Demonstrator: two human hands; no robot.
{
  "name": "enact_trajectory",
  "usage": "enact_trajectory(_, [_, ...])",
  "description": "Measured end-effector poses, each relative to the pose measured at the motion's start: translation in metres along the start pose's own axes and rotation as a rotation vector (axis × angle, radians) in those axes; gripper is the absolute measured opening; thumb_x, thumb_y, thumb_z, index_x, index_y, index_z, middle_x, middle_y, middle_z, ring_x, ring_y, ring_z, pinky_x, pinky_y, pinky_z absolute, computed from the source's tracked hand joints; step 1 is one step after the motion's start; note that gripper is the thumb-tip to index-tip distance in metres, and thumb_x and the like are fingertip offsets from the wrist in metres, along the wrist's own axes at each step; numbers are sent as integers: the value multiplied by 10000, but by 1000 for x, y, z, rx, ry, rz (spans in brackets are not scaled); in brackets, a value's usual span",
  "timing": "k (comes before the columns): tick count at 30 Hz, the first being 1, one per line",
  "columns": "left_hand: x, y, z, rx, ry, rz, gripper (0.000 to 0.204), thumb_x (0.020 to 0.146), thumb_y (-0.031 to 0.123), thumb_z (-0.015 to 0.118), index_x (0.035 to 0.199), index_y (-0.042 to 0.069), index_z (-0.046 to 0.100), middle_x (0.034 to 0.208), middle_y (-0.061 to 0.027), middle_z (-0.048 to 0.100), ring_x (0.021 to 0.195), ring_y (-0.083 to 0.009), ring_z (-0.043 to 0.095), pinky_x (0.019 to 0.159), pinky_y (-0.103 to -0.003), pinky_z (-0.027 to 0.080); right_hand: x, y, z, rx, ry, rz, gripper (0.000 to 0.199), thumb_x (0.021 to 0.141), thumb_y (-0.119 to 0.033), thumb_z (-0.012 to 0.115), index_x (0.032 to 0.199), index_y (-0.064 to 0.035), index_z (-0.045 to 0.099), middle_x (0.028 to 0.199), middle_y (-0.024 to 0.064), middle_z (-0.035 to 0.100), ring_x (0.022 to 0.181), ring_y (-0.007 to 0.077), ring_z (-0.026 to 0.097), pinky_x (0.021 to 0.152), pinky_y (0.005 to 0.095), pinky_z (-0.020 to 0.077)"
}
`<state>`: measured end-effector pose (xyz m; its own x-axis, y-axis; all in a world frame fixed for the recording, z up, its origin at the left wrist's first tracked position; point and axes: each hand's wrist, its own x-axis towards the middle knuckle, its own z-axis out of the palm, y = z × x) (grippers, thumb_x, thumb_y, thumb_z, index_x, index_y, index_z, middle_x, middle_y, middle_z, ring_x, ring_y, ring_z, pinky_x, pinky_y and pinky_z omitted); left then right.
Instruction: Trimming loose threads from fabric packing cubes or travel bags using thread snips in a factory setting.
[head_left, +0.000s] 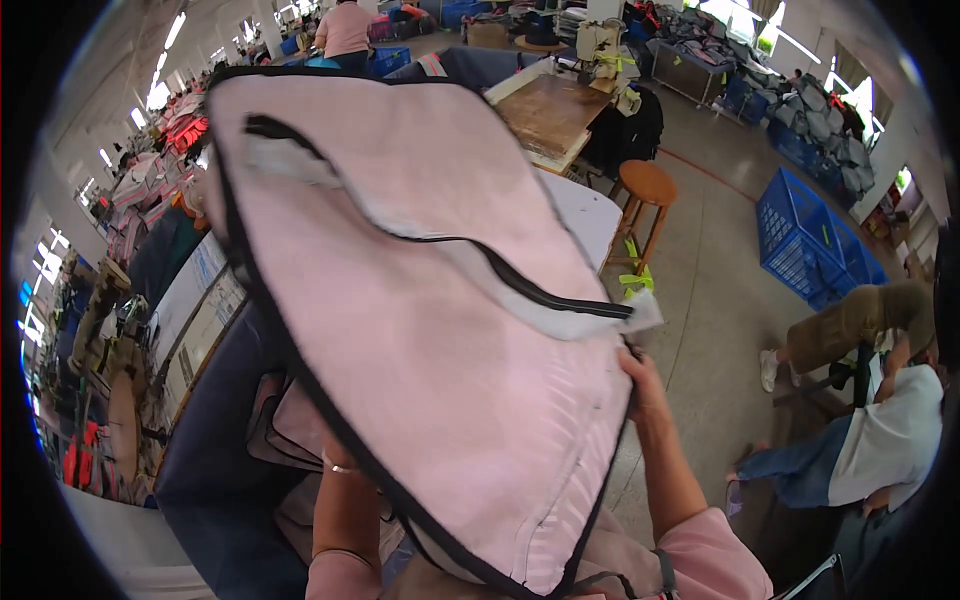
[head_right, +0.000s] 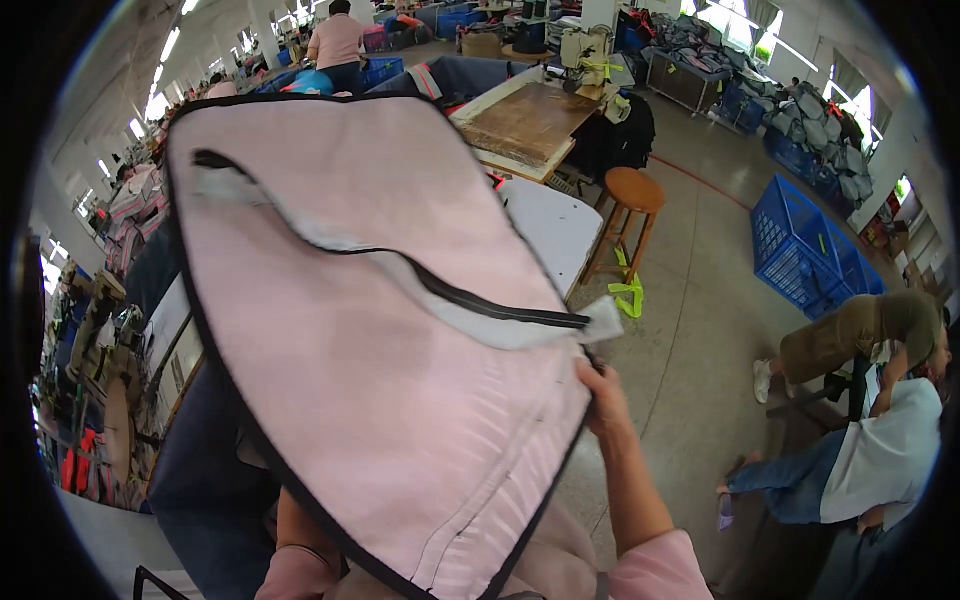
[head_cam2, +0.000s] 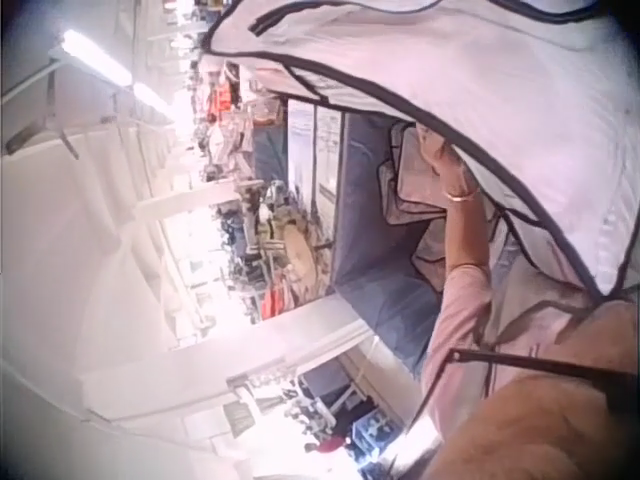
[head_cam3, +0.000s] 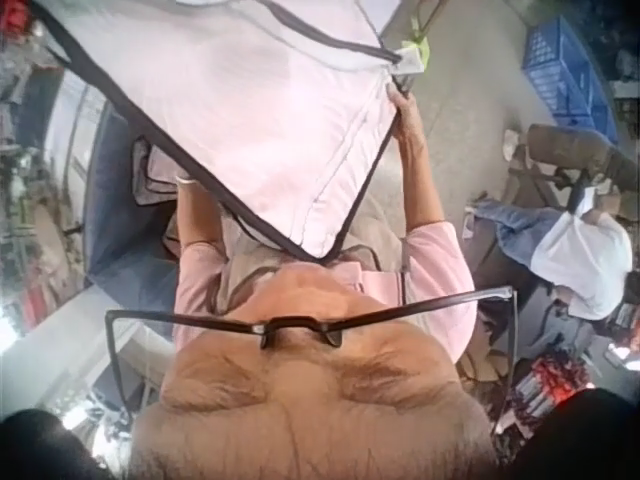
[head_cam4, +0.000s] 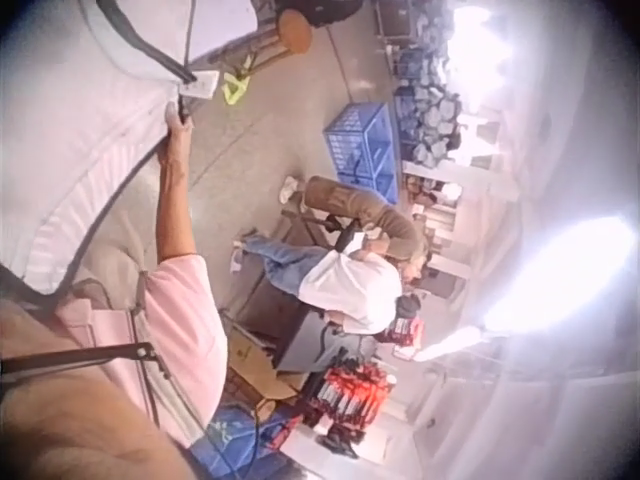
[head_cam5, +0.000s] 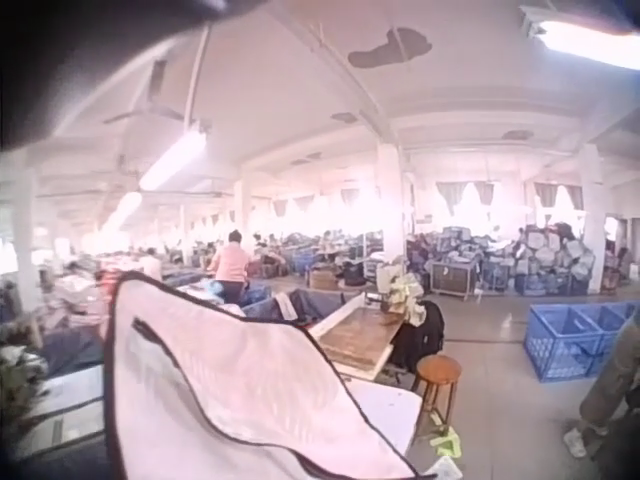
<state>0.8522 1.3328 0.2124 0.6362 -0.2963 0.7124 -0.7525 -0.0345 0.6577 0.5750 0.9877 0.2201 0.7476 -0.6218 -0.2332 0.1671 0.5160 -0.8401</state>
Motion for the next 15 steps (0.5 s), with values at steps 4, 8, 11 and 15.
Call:
enact_trajectory(4, [37,42,89,-1285,-89,-867,331,802,164,595,1090,2,594,1021,-86,649,891,-198,629,797,-320,513,-42,-26,-46,-78,222,-124,436,824,-189,658,1173,39,531,1050,92,615,907,172,607,826,297,480])
enact_trajectory(8, [19,10,151,-824,-202,-1442,388,926,401,528,1058,54,640,959,-46,670,798,-145,625,765,-279,499,-65,2,-80,-80,432,-104,332,819,-117,659,1102,21,553,972,72,617,836,161,620,755,304,504])
enact_trajectory(11, [-27,-26,176,-514,-275,-1134,431,944,373,479,1069,-16,614,994,-130,665,901,-213,621,840,-332,476,-75,24,-98,-147,531,62,232,797,-116,680,973,2,585,821,24,609,681,122,604,556,251,478])
enact_trajectory(15, [-33,-54,161,130,-531,-611,380,899,237,517,1177,-22,535,1093,-240,604,1043,-353,577,901,-366,454,-74,21,-106,-279,463,253,191,761,-88,698,893,-10,585,760,16,594,614,107,580,490,244,450])
